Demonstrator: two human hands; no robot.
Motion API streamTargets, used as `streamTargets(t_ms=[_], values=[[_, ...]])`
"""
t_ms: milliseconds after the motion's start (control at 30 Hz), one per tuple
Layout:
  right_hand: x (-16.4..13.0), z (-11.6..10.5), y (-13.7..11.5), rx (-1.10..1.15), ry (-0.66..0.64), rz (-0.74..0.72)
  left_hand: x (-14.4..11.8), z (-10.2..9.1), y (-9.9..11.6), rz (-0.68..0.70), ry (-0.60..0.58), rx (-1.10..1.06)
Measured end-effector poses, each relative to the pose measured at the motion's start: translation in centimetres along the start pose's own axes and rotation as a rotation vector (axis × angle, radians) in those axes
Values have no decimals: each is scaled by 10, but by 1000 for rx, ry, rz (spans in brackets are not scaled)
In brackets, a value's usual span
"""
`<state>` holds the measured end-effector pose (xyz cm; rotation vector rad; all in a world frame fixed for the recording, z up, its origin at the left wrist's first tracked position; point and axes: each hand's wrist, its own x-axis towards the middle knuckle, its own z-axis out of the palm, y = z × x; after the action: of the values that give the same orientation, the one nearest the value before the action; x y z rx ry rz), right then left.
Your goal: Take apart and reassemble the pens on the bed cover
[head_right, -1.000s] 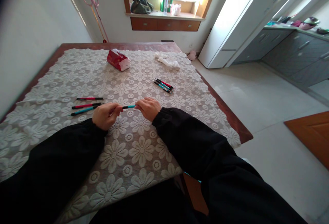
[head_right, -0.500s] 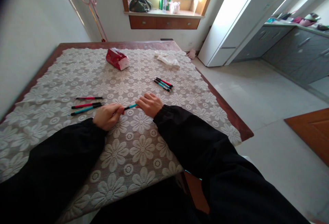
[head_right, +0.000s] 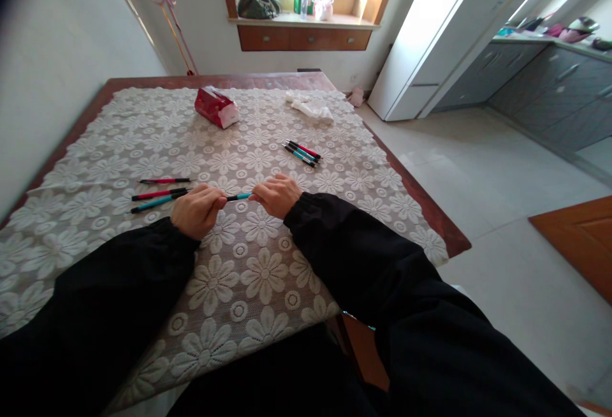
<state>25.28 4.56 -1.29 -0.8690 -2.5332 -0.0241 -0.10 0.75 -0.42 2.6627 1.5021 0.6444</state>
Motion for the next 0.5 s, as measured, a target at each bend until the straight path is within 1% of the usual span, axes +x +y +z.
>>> streamTargets(t_ms=[133, 233, 300, 400, 500], values=[[2, 5, 1, 121, -15, 114, 1, -2, 4, -35, 16, 59], [4, 5, 4, 112, -14, 186, 6, -7, 3, -111, 49, 105], [5, 5, 5, 81, -28, 227, 10, -15, -3, -170, 45, 169], [3, 6, 4, 47, -12, 241, 16, -33, -18, -252, -17, 276], [2, 8, 3, 58, 15, 221, 16, -51, -37, -311, -133, 347]])
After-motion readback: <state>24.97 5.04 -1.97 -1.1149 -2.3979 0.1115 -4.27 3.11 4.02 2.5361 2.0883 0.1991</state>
